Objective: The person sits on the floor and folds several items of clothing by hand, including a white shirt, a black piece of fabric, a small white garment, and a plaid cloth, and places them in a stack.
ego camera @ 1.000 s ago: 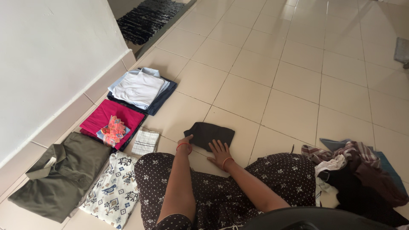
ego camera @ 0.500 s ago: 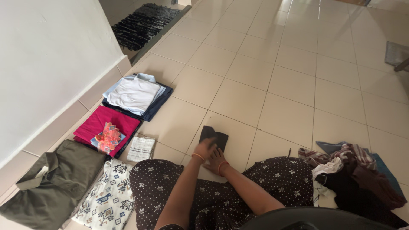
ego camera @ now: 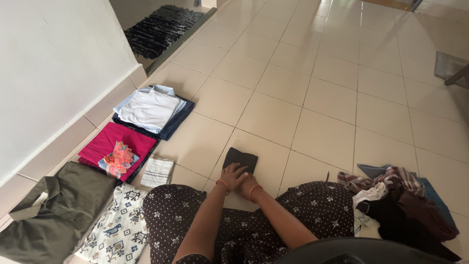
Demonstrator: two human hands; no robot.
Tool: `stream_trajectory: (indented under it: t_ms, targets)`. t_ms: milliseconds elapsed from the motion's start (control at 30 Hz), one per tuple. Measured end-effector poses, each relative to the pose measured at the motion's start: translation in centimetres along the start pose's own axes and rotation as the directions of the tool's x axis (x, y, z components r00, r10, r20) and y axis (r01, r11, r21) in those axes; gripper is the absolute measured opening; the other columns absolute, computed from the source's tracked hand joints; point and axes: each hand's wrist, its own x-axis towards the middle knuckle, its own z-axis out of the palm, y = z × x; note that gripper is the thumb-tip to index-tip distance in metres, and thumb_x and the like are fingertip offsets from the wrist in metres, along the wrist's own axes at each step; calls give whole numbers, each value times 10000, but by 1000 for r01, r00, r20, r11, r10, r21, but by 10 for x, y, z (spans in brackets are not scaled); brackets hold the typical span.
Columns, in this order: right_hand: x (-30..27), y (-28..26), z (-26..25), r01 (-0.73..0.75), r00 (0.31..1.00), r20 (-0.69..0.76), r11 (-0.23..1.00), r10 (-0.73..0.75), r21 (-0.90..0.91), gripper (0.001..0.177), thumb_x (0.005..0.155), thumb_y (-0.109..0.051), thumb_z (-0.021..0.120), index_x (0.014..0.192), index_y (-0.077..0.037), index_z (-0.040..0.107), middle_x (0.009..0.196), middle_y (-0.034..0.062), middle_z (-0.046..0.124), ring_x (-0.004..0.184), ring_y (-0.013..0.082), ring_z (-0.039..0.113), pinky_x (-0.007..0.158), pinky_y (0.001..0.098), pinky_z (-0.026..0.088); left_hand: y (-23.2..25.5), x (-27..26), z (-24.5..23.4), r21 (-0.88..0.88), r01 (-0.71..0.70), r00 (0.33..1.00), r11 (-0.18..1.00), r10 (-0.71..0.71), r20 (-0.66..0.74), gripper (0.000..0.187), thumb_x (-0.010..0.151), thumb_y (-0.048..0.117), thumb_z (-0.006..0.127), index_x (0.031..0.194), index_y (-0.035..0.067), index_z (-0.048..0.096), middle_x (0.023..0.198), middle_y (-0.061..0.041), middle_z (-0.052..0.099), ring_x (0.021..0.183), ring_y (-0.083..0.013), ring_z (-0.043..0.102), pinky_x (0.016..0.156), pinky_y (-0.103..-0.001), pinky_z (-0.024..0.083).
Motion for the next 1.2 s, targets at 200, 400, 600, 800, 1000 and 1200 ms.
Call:
stream_trajectory:
  t_ms: [200, 400, 600, 800, 1000, 1200]
  targets:
    - [-27, 51, -4, -90, 995, 74, 904, 65, 417, 319, 1064, -155, 447, 1303, -90, 648, 1377, 159, 617, 1280, 306, 602, 1116, 431, 441, 1, -7, -1, 128, 19, 967, 992, -51, 249, 580, 976, 687, 292, 1486, 476, 472, 1716, -53, 177, 1602, -299, 47, 1276, -521, 58]
    - [-1, 61, -8, -8, 929, -335, 912, 159, 410, 358, 996, -202, 519, 1315, -73, 616, 1479, 115, 539, 1383, 288, 492, 1163, 416, 391, 13, -12, -1, 449, -130, 895, 884, -90, 437, 791, 883, 784, 331, 1596, 474, 184, 1727, -122, -50, 1552, -354, -145, 1218, -578, -28]
    - [75, 31, -6, 141, 974, -215, 942, -77, 303, 642, 1060, -501, 353, 1569, -114, 303, 1679, 107, 206, 1561, 274, 159, 1258, 462, 135, 10, -9, 5, 530, -177, 825, 829, -169, 539, 960, 857, 880, 338, 1634, 331, 209, 1744, -110, 58, 1597, -370, -109, 1275, -575, -90]
    - [105, 41, -20, -165, 985, -34, 976, 172, 144, 795, 1029, -607, 246, 1650, -189, -20, 1738, 17, -58, 1593, 219, -55, 1258, 539, -46, 30, -20, -19, 395, -91, 822, 914, -155, 548, 1163, 690, 912, 499, 1637, 413, 45, 1722, -141, -80, 1568, -361, -204, 1208, -643, -119]
    - [106, 40, -14, -207, 978, -9, 975, 209, 77, 771, 1035, -609, 213, 1652, -227, -48, 1738, -20, -73, 1593, 211, -65, 1255, 569, -69, 48, -36, -26, 383, -33, 774, 923, -218, 594, 1292, 649, 865, 636, 1657, 387, -17, 1713, -174, -130, 1548, -396, -221, 1174, -715, -88]
    - [108, 40, -27, -212, 977, 8, 969, 213, 127, 739, 1028, -616, 221, 1644, -269, 7, 1733, -35, -47, 1589, 189, -28, 1258, 557, -34, 35, -37, -11, 305, 47, 743, 951, -237, 625, 1164, 708, 815, 646, 1641, 379, 104, 1734, -134, -41, 1589, -379, -77, 1222, -681, -10]
